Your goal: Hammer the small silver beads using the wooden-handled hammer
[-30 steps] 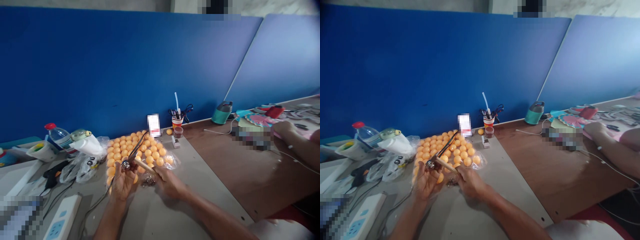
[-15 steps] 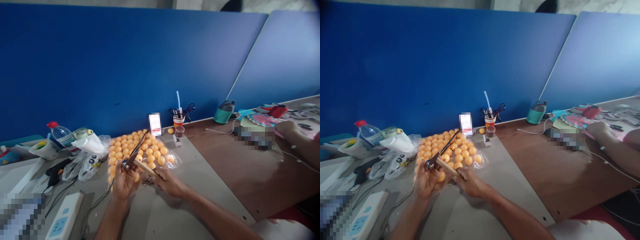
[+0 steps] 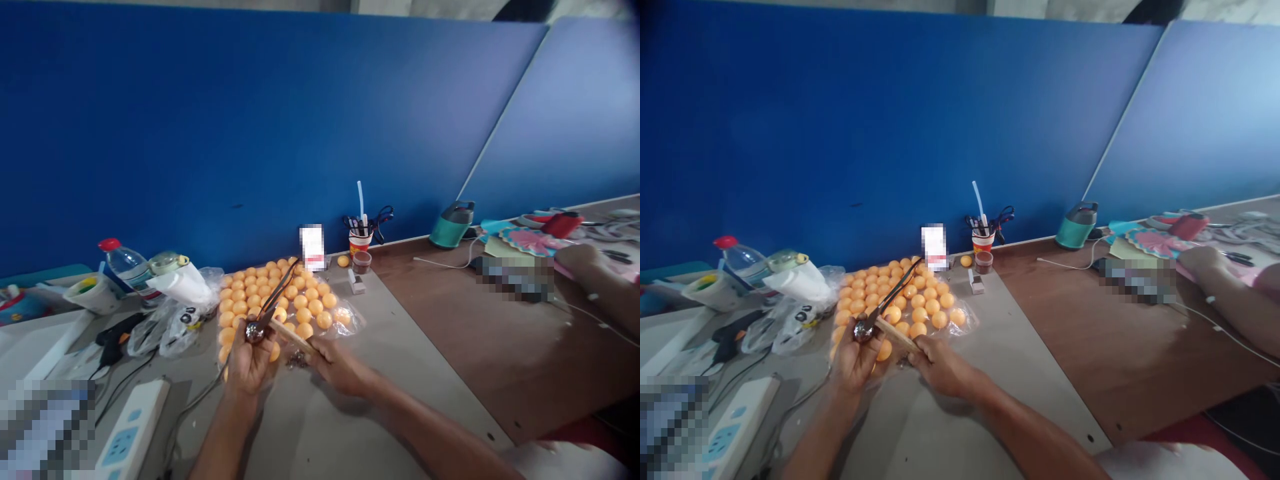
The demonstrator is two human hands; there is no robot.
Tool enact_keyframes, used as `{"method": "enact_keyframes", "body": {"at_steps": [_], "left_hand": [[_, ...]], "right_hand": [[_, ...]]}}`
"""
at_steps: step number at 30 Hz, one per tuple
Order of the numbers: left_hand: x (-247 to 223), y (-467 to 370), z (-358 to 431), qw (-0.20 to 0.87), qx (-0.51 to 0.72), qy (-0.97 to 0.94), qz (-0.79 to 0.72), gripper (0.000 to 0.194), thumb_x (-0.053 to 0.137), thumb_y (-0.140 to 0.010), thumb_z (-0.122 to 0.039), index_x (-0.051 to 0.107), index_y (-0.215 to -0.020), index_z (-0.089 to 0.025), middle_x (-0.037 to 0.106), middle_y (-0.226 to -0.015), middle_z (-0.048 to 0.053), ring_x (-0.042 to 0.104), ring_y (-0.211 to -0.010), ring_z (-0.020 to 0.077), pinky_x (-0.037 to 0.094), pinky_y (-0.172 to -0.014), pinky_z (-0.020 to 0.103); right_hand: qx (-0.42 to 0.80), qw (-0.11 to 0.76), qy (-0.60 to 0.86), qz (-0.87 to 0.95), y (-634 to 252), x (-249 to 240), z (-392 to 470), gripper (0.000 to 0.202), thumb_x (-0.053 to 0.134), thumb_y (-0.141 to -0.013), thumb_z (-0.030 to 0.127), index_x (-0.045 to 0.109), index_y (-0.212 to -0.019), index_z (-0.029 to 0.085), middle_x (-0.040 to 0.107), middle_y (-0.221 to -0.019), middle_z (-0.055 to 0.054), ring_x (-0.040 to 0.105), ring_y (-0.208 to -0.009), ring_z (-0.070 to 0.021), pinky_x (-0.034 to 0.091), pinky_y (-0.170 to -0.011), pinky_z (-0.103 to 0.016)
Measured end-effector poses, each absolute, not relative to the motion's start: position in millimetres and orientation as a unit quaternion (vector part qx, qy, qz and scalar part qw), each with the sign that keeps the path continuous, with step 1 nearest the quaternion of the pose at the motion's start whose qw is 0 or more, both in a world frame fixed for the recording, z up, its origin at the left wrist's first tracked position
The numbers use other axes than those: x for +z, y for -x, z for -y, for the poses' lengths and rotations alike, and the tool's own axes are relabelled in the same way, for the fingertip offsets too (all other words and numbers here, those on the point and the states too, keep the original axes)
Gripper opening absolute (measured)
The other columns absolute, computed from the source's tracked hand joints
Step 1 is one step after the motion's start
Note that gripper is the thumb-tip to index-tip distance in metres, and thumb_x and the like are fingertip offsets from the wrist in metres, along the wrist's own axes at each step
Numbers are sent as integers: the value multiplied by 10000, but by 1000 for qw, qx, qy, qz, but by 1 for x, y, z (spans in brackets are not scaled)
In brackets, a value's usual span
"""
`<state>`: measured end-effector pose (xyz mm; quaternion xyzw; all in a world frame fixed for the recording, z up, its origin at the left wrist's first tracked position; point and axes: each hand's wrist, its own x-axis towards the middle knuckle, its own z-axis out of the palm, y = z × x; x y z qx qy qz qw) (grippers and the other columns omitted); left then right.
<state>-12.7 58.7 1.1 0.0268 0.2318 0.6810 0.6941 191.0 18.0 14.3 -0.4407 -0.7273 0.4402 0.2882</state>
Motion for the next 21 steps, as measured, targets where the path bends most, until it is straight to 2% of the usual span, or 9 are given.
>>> {"method": "enact_keyframes", "body": {"at_steps": [5, 10, 14, 18, 21], "left_hand": [[3, 12, -58, 663, 705, -27, -250, 330, 408, -1002, -304, 622, -779, -190, 722, -713, 19, 711, -738, 142, 589, -815, 306], [-3, 16, -60, 665, 698, -80, -255, 194, 542, -944, -311, 634, -816, -197, 727, -729, 22, 721, -835, 174, 568, -899, 345], [-4, 15, -60, 660, 697, -79, -270, 155, 621, -895, -321, 644, -808, -195, 729, -725, 24, 715, -759, 161, 585, -826, 305], [0, 12, -57, 663, 689, -81, -282, 181, 577, -925, -322, 656, -829, -190, 721, -728, 29, 717, -790, 169, 589, -808, 315], [1, 11, -56, 675, 683, -73, -270, 272, 502, -964, -345, 657, -823, -171, 716, -761, 44, 706, -780, 165, 590, -839, 346]], "right_hand": [[449, 300, 432, 722, -191, 15, -18, 210, 470, -911, 236, 415, -712, 201, 480, -644, 40, 431, -586, -96, 302, -531, -218], [456, 293, 426, 724, -191, 17, -18, 205, 482, -888, 198, 412, -694, 201, 465, -617, 48, 413, -564, -91, 290, -516, -214], [452, 306, 437, 715, -191, 18, -18, 215, 465, -901, 223, 402, -696, 205, 467, -622, 45, 419, -567, -94, 287, -517, -217], [424, 297, 443, 732, -190, 16, -18, 204, 480, -879, 220, 405, -691, 204, 464, -626, 41, 415, -581, -100, 283, -526, -220], [413, 322, 443, 727, -194, 18, -20, 201, 459, -879, 233, 399, -689, 206, 458, -626, 42, 413, -576, -100, 285, -524, -217]]}}
